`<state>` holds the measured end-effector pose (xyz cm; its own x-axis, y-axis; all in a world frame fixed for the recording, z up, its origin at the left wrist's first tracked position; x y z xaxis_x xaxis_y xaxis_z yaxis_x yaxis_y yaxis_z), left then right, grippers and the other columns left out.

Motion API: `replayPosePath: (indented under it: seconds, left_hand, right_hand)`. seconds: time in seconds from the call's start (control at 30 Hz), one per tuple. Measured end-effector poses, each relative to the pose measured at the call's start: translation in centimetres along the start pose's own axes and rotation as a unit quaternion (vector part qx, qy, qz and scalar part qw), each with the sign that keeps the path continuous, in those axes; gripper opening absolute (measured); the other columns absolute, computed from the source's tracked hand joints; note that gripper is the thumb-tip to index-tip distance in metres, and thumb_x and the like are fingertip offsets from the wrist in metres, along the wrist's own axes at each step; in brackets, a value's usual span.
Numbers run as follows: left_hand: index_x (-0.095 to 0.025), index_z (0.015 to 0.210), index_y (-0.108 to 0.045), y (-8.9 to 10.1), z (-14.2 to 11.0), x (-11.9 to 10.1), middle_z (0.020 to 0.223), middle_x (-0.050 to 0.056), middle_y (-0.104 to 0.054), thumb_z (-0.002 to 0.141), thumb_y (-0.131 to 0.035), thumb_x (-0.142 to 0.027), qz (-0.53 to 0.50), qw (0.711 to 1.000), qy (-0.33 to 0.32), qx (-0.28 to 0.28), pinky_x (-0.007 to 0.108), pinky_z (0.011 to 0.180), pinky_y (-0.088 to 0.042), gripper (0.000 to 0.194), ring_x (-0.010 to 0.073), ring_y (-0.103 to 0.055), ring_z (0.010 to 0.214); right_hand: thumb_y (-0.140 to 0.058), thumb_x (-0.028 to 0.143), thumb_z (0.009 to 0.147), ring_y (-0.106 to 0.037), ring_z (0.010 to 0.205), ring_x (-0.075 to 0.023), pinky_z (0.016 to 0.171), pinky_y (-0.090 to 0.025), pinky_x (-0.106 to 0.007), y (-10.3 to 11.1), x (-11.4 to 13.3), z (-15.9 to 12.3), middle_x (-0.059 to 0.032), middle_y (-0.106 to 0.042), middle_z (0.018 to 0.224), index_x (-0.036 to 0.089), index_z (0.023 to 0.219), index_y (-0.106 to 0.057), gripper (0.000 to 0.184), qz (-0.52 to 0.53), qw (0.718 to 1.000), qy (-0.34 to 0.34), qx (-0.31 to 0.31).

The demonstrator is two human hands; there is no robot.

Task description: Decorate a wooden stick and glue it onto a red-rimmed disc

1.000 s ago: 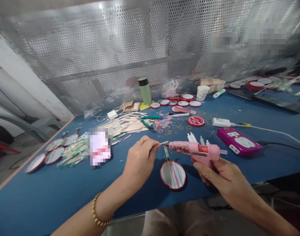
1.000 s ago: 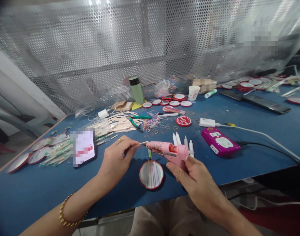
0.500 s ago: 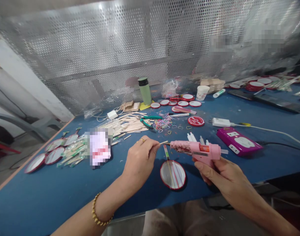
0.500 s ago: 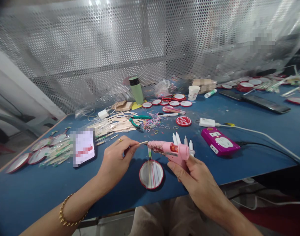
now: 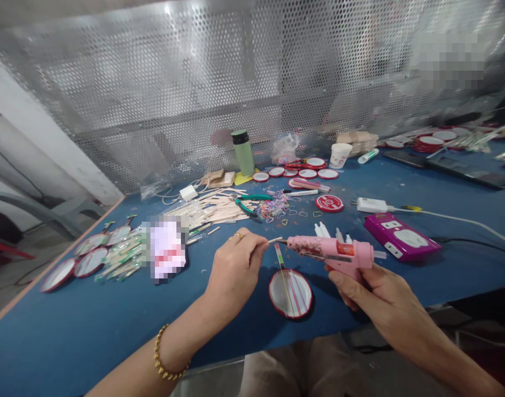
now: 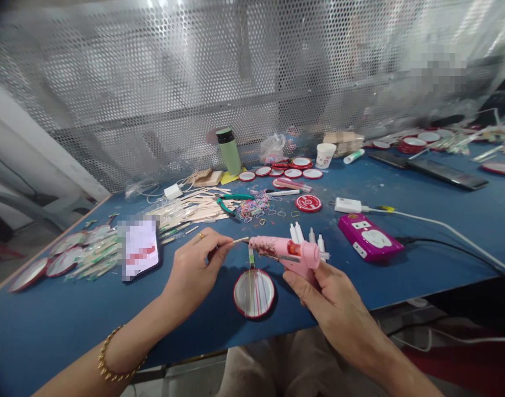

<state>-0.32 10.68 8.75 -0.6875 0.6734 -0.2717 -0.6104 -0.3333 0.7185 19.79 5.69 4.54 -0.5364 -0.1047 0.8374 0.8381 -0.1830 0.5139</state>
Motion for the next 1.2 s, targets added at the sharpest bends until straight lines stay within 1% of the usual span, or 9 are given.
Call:
replayPosePath:
  seconds: [0.37,0.53,0.7,0.83,0.93,1.0,1.07,1.13,1.2]
  left_hand:
    - [-0.018,0.082,-0.065,0.0,0.0,0.0,0.075,0.001,-0.063,0.094,-0.054,-0.019,-0.003,1.0,-0.001,-0.003,0.025,0.064,-0.044,0.017,0.0131,-0.059,0.07]
    - [-0.018,0.083,-0.065,0.1,0.0,0.0,0.075,0.001,-0.064,0.094,-0.054,-0.019,0.002,1.0,0.003,-0.002,0.025,0.065,-0.045,0.016,0.0134,-0.06,0.071]
    - [-0.018,0.082,-0.065,0.2,0.1,0.0,0.075,0.001,-0.064,0.093,-0.054,-0.017,-0.004,1.0,-0.001,0.0,0.025,0.064,-0.045,0.015,0.0136,-0.061,0.07]
    - [-0.019,0.081,-0.065,0.1,0.2,0.2,0.074,0.001,-0.064,0.093,-0.053,-0.017,-0.012,1.0,0.007,0.003,0.025,0.063,-0.045,0.016,0.0135,-0.06,0.069]
    - [-0.018,0.081,-0.064,0.1,0.2,0.3,0.074,0.001,-0.064,0.092,-0.053,-0.016,-0.01,1.0,0.009,0.004,0.025,0.063,-0.045,0.016,0.0133,-0.06,0.069]
    - [-0.018,0.081,-0.064,0.1,0.1,0.2,0.074,0.001,-0.064,0.092,-0.054,-0.016,-0.008,1.0,0.008,0.006,0.025,0.062,-0.044,0.015,0.0135,-0.06,0.068]
    - [-0.018,0.081,-0.065,0.0,0.1,0.2,0.073,0.001,-0.063,0.092,-0.054,-0.016,-0.005,1.0,0.012,0.009,0.025,0.062,-0.044,0.015,0.0139,-0.06,0.068]
    - [-0.019,0.081,-0.065,0.0,0.1,0.2,0.073,0.001,-0.063,0.092,-0.054,-0.016,-0.003,1.0,0.016,0.013,0.026,0.062,-0.043,0.016,0.0141,-0.06,0.069]
    - [-0.019,0.081,-0.065,-0.2,0.1,0.3,0.073,0.001,-0.063,0.092,-0.053,-0.017,-0.005,1.0,0.018,0.017,0.026,0.063,-0.043,0.017,0.0142,-0.06,0.069]
  right_hand:
    - [-0.053,0.05,0.084,-0.044,0.045,-0.0125,0.045,-0.039,-0.024,0.0,0.4,0.1,0.0024,-0.048,0.048,0.023,0.052,-0.05,0.043,-0.004,1.0,0.016,0.001]
    - [-0.053,0.056,0.083,-0.046,0.045,-0.0134,0.044,-0.042,-0.025,0.1,0.1,0.0,0.0015,-0.05,0.048,0.023,0.055,-0.052,0.044,-0.007,1.0,0.007,-0.008]
    - [-0.054,0.062,0.08,-0.048,0.044,-0.0134,0.043,-0.043,-0.025,0.7,-0.4,-0.3,0.0012,-0.051,0.047,0.023,0.053,-0.05,0.049,-0.001,0.999,-0.001,-0.033]
    - [-0.055,0.062,0.079,-0.052,0.049,-0.0161,0.047,-0.044,-0.027,3.0,-0.5,-0.2,-0.0007,-0.055,0.05,0.024,0.055,-0.051,0.046,-0.017,0.994,0.003,-0.105]
    - [-0.053,0.056,0.082,-0.057,0.061,-0.0201,0.061,-0.049,-0.031,5.6,-0.1,0.6,-0.0037,-0.06,0.06,0.024,0.061,-0.054,0.038,-0.075,0.983,0.036,-0.161]
    - [-0.045,0.049,0.089,-0.059,0.068,-0.0214,0.066,-0.048,-0.032,6.8,0.0,1.7,-0.0049,-0.063,0.072,0.024,0.078,-0.059,0.031,-0.114,0.978,0.067,-0.159]
    - [-0.038,0.041,0.095,-0.059,0.075,-0.0218,0.072,-0.047,-0.034,6.8,-0.6,3.3,-0.0076,-0.064,0.086,0.023,0.098,-0.06,0.029,-0.193,0.972,0.078,-0.111]
    - [-0.035,0.036,0.095,-0.057,0.081,-0.0239,0.077,-0.045,-0.037,6.8,-0.8,4.7,-0.0114,-0.062,0.093,0.018,0.105,-0.057,0.031,-0.273,0.945,0.12,-0.135]
    - [-0.032,0.025,0.096,-0.056,0.082,-0.0246,0.076,-0.043,-0.036,5.9,-1.6,6.3,-0.0135,-0.061,0.09,0.015,0.099,-0.057,0.028,-0.363,0.915,0.124,-0.127]
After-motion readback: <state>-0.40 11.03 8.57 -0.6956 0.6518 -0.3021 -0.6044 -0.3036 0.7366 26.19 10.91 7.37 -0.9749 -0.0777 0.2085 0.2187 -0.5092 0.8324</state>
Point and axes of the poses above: each hand's wrist, its own z-axis towards the middle knuckle, its own y-axis out of the back of the hand, x = y × z, the point moved 7 cm from there along z, towards the middle knuckle
